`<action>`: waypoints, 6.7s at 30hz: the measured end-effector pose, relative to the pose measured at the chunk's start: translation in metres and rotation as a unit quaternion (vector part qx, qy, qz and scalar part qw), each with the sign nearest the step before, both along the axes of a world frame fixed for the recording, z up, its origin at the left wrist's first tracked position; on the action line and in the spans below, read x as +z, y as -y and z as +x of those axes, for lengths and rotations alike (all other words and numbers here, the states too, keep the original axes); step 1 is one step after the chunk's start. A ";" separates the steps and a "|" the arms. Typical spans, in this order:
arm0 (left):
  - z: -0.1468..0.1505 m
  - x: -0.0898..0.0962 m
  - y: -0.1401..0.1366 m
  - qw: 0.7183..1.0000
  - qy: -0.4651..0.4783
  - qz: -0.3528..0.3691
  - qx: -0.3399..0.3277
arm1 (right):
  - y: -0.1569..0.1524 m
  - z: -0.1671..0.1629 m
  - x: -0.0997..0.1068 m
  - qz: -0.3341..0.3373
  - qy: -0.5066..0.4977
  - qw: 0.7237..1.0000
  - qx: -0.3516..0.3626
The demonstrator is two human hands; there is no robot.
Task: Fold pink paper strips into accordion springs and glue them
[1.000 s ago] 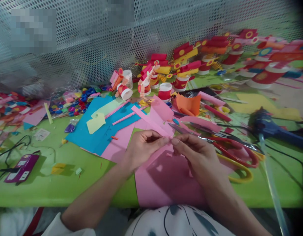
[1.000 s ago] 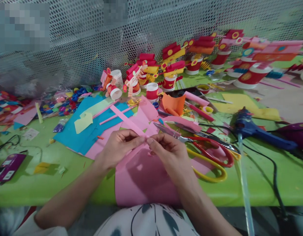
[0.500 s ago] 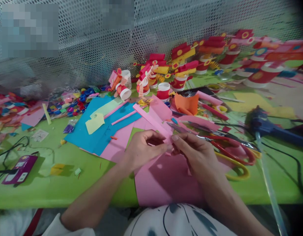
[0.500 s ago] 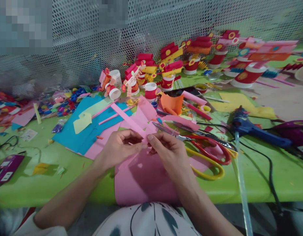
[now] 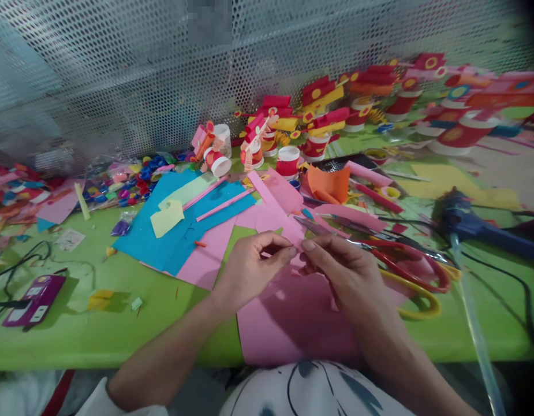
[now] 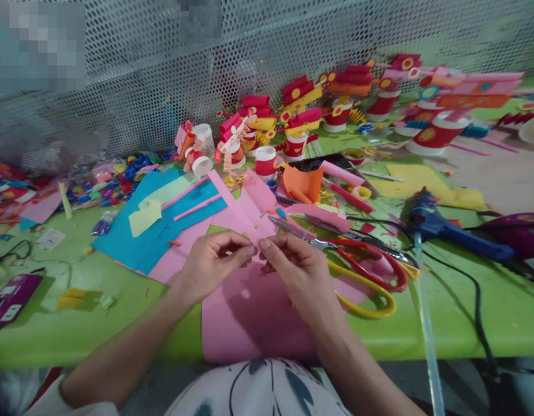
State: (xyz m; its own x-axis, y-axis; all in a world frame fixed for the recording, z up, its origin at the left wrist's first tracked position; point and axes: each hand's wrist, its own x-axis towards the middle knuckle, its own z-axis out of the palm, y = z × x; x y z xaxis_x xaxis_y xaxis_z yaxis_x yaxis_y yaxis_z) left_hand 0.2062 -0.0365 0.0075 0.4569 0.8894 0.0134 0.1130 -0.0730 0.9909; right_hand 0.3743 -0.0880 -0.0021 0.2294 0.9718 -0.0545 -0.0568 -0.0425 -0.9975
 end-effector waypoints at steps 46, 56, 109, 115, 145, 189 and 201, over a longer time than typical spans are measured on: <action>-0.002 0.013 -0.007 0.995 0.017 -0.090 -0.034 | 0.004 -0.003 0.004 -0.012 0.035 0.999 0.004; -0.002 0.000 -0.009 0.993 0.053 -0.095 -0.052 | 0.004 -0.001 -0.003 0.018 0.063 0.998 0.014; 0.003 -0.001 -0.003 0.998 0.007 0.058 -0.008 | 0.000 0.003 -0.007 0.012 0.011 0.999 0.031; 0.005 -0.002 0.004 0.994 0.019 0.081 0.076 | 0.007 0.001 -0.013 0.063 0.048 0.995 0.062; -0.002 0.010 -0.002 0.997 0.035 0.059 -0.025 | 0.007 -0.007 0.002 -0.017 -0.070 0.997 -0.010; 0.014 -0.002 0.009 0.966 0.180 -0.173 0.063 | 0.003 -0.007 -0.006 0.013 -0.046 0.999 -0.026; 0.007 0.000 0.004 0.972 0.146 -0.185 0.021 | 0.002 -0.004 -0.006 0.010 -0.068 0.998 -0.005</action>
